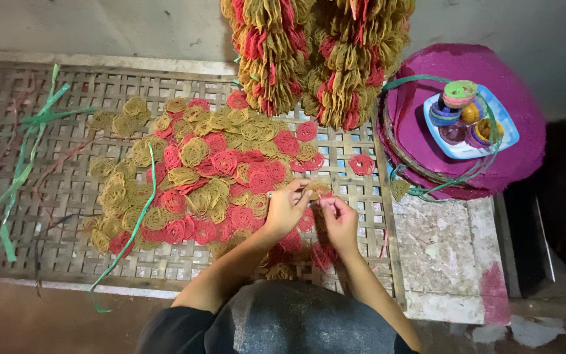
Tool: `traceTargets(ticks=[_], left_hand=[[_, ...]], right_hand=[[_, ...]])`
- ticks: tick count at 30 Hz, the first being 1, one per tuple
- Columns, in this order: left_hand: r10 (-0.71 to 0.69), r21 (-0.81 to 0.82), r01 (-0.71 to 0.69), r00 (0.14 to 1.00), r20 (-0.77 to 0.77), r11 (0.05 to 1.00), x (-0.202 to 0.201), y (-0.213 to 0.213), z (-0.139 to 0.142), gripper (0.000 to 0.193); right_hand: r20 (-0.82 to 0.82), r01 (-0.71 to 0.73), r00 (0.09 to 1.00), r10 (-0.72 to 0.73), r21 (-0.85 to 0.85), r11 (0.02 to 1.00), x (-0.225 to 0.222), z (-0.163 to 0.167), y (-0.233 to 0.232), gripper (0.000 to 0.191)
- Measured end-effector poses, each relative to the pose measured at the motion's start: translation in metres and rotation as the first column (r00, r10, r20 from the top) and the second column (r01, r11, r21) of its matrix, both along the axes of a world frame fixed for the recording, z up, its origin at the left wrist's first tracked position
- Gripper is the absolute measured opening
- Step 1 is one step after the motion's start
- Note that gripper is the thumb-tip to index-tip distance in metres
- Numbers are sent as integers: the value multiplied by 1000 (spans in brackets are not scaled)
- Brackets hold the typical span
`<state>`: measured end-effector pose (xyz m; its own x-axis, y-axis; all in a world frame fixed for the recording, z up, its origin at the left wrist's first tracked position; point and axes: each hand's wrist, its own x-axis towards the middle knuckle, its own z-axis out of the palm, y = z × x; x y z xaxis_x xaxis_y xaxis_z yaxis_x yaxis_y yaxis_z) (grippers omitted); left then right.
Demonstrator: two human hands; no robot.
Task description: The person repeatedly picks up small red and yellow coiled items from a woven tray and threads them onto a thin string. They form vertical bundles of these coils and place the completed bundles on the tray. The person continues this repetitive threading and bundling throughout the clip.
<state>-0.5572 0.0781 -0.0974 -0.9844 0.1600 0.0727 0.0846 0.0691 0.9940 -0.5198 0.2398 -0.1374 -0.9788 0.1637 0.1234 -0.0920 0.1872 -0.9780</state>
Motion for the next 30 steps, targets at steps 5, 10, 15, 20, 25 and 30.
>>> traceTargets(ticks=[5,10,15,20,25,30], left_hand=[[-11,65,11,1000,8,998,0,0,-2,26],[5,53,-7,999,32,999,-1,-2,0,26],[19,43,-19,1000,15,999,0,-3,1,26],[37,43,-39,998,59,998,0,-1,-4,26],[51,61,-52,999,13,997,-4,-4,-12,26],[16,172,-25,999,48,985,-3,-4,-17,25]], right_hand=[[43,36,998,-39,67,997,1,10,-7,16],[19,51,998,-54,116,992,0,27,-11,15],[19,59,998,-63,176,983,1,36,-14,15],[0,83,997,-83,141,986,0,38,-14,15],[-15,43,999,-41,171,984,2,42,-18,14],[5,95,995,-97,175,980,1,42,-20,14]])
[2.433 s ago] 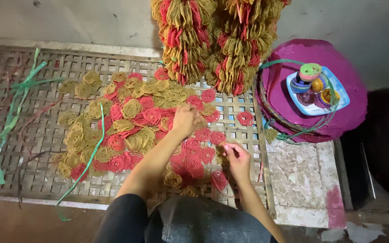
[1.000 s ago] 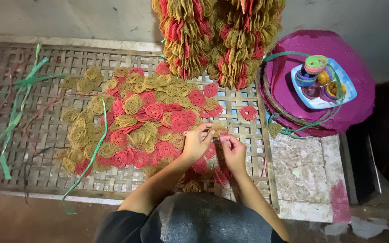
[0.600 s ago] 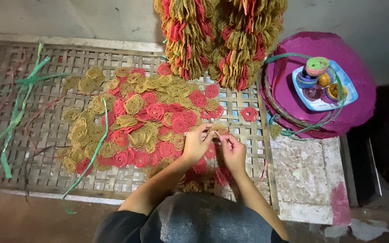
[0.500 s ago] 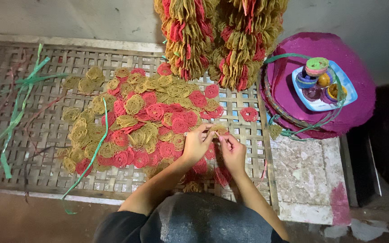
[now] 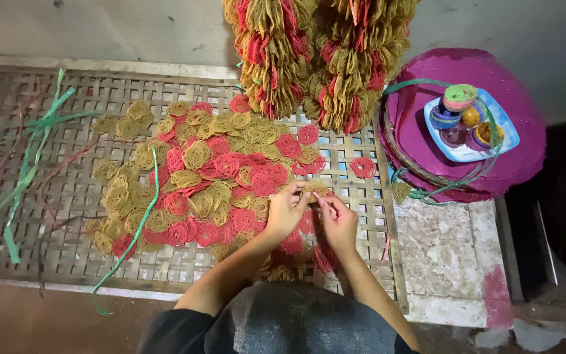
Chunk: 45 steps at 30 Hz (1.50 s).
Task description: The person repeatedly picks up small red and yellow coiled items from a woven tray and threads them onto a thin string. They form vertical bundles of these coils and place the completed bundles on the tray. The person continues this repetitive threading and bundling throughout the clip.
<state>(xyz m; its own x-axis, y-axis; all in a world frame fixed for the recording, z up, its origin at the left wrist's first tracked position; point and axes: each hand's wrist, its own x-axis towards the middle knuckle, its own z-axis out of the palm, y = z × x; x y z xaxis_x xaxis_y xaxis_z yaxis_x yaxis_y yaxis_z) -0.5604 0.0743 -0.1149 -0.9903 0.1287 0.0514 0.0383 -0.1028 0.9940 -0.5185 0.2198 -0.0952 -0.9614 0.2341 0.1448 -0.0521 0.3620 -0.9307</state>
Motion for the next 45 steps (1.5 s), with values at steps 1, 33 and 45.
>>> traceTargets(ticks=[1,33,45], left_hand=[[-1,-2,1,1000,2,1000,1,0,0,26],[-352,-639,-104,762,-543,762,5,1,81,12],[-361,-908,-234,860,-360,349,-75,-37,18,70]], right_hand=[[-6,-2,1000,2,6,1000,0,-1,0,15],[-222,122,970,-98,100,987,34,-13,43,31],[-161,-99,985,62,-233,968,11,-33,42,25]])
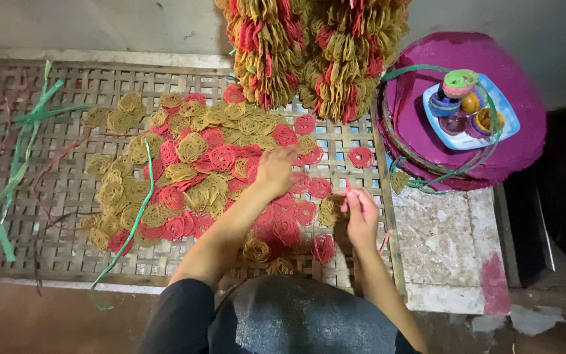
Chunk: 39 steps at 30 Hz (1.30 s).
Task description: The person repeatedly picks up small red and yellow coiled items from a woven tray and threads them onto a thin string. They form vertical bundles of these coils and place the completed bundles on the tray. The person continues this repetitive threading and bundling throughout the clip.
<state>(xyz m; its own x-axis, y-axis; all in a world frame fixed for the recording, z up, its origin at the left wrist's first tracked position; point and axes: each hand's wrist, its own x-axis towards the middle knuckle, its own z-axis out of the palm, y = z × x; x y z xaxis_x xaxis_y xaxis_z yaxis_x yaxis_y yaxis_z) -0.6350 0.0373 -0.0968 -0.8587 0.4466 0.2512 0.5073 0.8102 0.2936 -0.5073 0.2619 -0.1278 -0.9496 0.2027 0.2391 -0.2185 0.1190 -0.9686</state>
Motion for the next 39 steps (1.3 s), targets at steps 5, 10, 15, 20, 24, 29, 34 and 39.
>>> traceTargets(ticks=[5,10,15,20,24,29,34,39], left_hand=[[152,-271,-78,952,265,959,1,-15,-16,68],[154,-56,-143,930,335,988,-1,-20,-5,40],[160,291,-360,828,538,886,-1,-36,6,20],[-87,653,-446,783,616,612,9,-40,-12,7],[-350,752,-527,671,654,396,29,-33,-33,9],[-308,749,-532,692,653,394,51,-24,-43,7],[-278,762,-465,738,615,450,61,-18,-36,8],[-287,786,-391,777,561,479,69,-12,-23,9]], right_hand=[[14,24,1000,-25,28,999,-2,19,-9,21],[62,10,998,-8,-29,1000,-6,20,-15,18],[225,-20,973,54,-150,989,-8,15,-21,12],[74,3,997,-10,92,996,-15,20,-35,7],[17,32,999,-36,223,974,-15,33,-45,6],[-3,51,999,-52,286,957,-11,47,-53,4],[27,64,997,-75,285,956,-11,49,-56,5],[4,88,996,-93,295,951,-11,45,-55,6]])
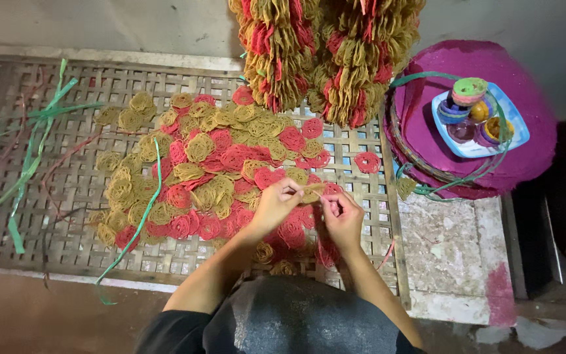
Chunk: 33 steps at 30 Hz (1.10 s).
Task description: The person repeatedly picks up small red and yellow coiled items from a woven tray and threads them onto a thin string. They form vertical bundles of these coils and place the completed bundles on the tray. The person continues this repetitive threading and bundling throughout the clip.
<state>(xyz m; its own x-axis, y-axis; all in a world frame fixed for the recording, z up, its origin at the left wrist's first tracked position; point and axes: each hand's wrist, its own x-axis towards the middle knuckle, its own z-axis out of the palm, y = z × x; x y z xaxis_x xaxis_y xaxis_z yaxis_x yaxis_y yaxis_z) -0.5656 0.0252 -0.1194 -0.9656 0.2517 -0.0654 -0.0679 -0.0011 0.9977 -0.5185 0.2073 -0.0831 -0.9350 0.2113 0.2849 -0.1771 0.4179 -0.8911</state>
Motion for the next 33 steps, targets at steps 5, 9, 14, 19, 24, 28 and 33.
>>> traceTargets(ticks=[5,9,14,19,24,28,33], left_hand=[[-207,285,199,978,0,938,9,7,15,9],[-112,79,118,991,-68,990,12,21,28,16],[-179,-376,18,899,-400,927,13,27,59,16],[-358,-514,6,725,-588,857,-3,30,95,14],[-446,-503,136,688,-573,854,-28,45,92,15],[-358,-517,77,807,-470,852,-77,38,63,27],[-557,-982,-48,818,-143,181,-89,12,21,58]], right_hand=[[-48,-21,999,21,-11,1000,2,-18,4,4],[8,-11,1000,12,-152,988,5,-47,10,2],[-35,-74,997,65,-398,914,8,-63,13,8],[-212,75,972,-104,-143,987,15,-32,29,34],[-122,-149,984,129,-165,975,9,-30,34,32],[-4,-95,995,99,-350,932,0,-49,31,25],[-57,-83,996,73,-196,977,0,-36,29,21]])
